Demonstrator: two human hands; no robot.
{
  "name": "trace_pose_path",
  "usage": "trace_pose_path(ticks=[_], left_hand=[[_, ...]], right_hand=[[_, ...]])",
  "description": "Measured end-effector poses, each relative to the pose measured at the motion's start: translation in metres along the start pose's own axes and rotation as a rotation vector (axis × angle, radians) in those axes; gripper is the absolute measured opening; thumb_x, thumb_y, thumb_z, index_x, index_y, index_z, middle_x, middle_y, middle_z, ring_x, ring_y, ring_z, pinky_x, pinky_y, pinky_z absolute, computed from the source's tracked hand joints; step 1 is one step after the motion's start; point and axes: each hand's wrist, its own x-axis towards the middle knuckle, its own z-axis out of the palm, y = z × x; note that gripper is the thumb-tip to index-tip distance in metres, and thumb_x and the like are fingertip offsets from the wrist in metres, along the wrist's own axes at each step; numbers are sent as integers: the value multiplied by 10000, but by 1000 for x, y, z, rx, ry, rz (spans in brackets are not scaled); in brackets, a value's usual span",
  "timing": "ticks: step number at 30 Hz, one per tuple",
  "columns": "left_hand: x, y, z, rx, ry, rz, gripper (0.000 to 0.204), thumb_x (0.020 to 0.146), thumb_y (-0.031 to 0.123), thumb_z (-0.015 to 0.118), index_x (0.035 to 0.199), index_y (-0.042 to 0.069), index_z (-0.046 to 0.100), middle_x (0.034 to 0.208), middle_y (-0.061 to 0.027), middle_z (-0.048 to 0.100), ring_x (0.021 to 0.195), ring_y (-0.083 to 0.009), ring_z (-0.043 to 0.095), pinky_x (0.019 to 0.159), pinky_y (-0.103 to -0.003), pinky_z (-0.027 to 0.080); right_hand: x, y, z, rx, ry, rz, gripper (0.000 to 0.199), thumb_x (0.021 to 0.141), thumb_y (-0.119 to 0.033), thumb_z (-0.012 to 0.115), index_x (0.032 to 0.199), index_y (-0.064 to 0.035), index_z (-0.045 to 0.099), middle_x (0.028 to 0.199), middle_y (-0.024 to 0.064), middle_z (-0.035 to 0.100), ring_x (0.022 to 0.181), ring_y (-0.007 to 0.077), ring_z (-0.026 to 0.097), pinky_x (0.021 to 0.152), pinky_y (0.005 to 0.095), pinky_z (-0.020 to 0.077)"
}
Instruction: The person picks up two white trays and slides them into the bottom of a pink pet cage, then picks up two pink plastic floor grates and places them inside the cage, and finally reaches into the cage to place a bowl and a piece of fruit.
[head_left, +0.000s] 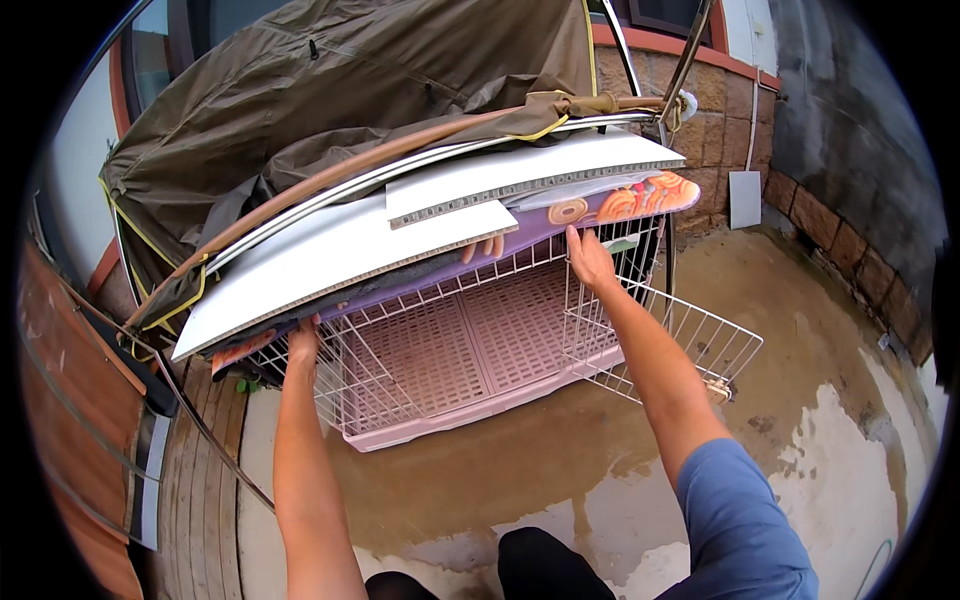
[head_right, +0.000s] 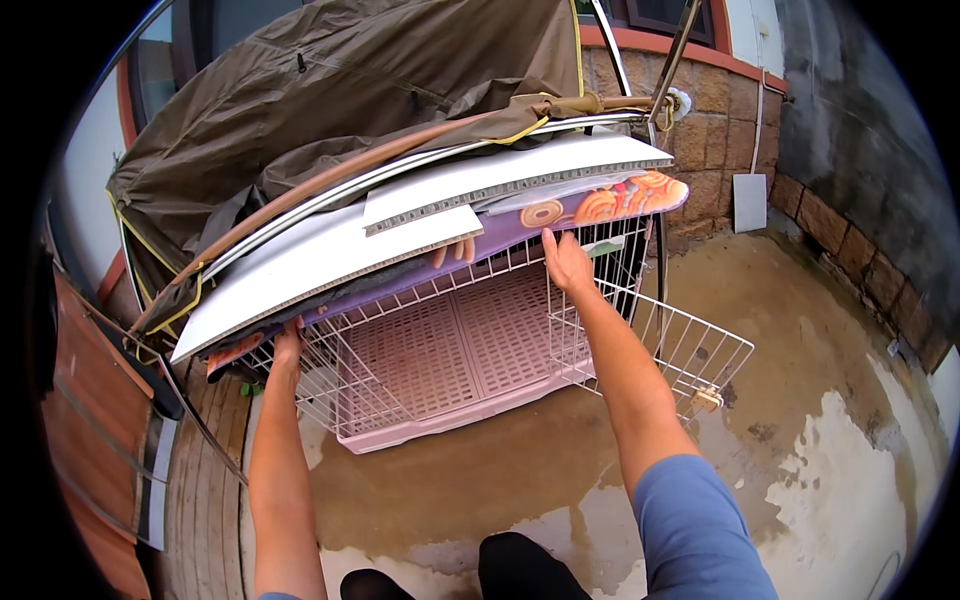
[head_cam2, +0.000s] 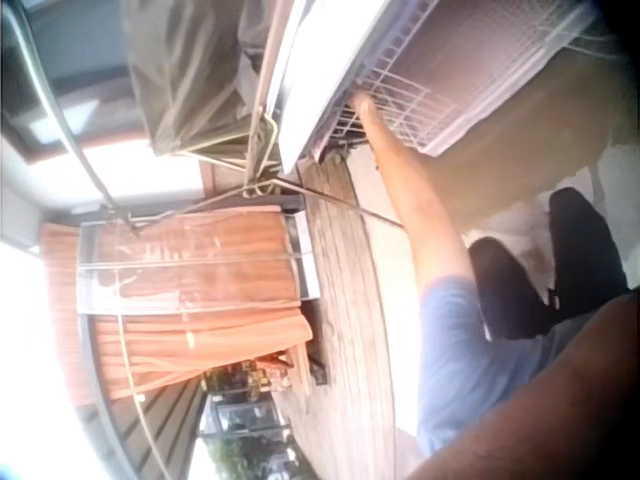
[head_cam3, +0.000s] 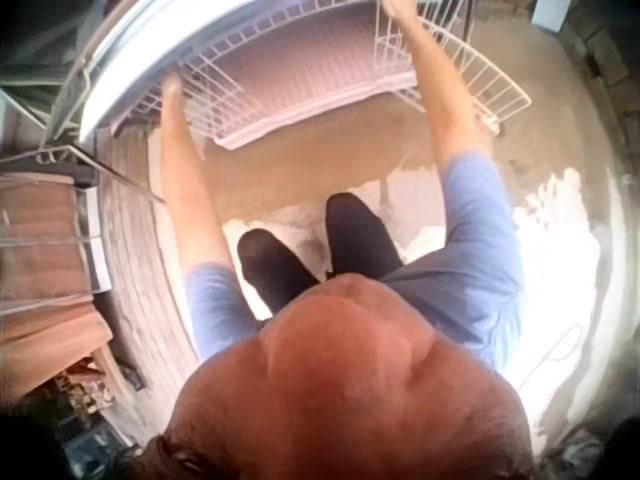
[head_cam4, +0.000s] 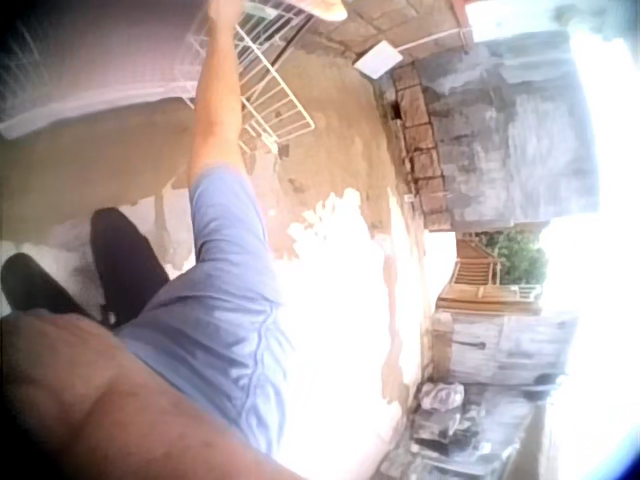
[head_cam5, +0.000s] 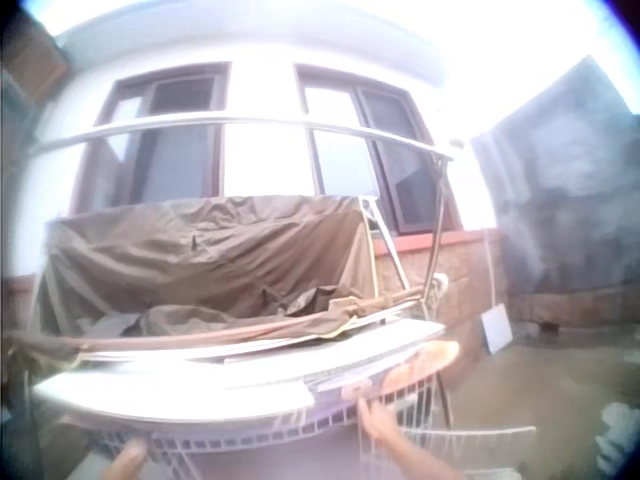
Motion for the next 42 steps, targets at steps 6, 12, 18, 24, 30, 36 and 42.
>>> trace_pose_path(ticks=[6,12,18,24,30,36,42], left_hand=[[78,-40,-27,656,-19,321,513,930,473,383,1175,51,542,1110,-194,563,1030,-322,536,866,-430,413],[35,-15,-13,6,-117,136,465,862,382,535,1129,3,564,1203,-208,557,1151,-309,505,976,-364,359],[64,-42,-2,157,164,271,361,853,318,542,1026,5,593,1150,-166,579,1083,-280,522,950,-335,363],[57,-24,-9,155,-120,68,600,873,592,421,1042,58,636,1057,-144,601,972,-267,543,895,-403,396],[46,-14,-13,9,-224,122,719,888,665,308,1080,34,593,1044,-142,570,1064,-311,473,1013,-426,261],[35,-19,-6,-62,-106,178,566,893,577,369,1052,99,626,992,-63,600,953,-199,510,924,-367,344],[-49,-88,-2,-122,-149,137,848,815,542,590,1374,-30,309,1396,-239,298,1289,-343,330,1043,-441,297]], right_hand=[[22,16,28,-290,-40,-205,666,943,-522,228,1101,66,499,1097,315,540,1007,470,529,849,536,414],[0,10,10,-124,115,-245,695,923,-543,312,1183,90,433,1197,365,459,1117,482,451,916,484,373],[-43,24,-21,-355,-70,-501,668,845,-223,588,1389,3,272,1373,266,307,1239,427,363,1019,419,341],[-82,70,-144,-681,-123,-367,527,818,-235,604,1282,-45,441,1217,190,509,1130,370,480,950,432,402],[-142,118,-226,-756,-229,20,478,859,-270,548,1277,-60,450,1231,184,511,1137,355,484,934,429,423],[-180,117,-221,-835,-131,-144,419,812,-147,548,1213,-34,504,1096,193,592,999,365,571,845,442,478],[-210,69,-213,-1023,-162,-103,305,816,-94,519,1106,-9,559,903,150,646,843,341,621,673,445,509]])
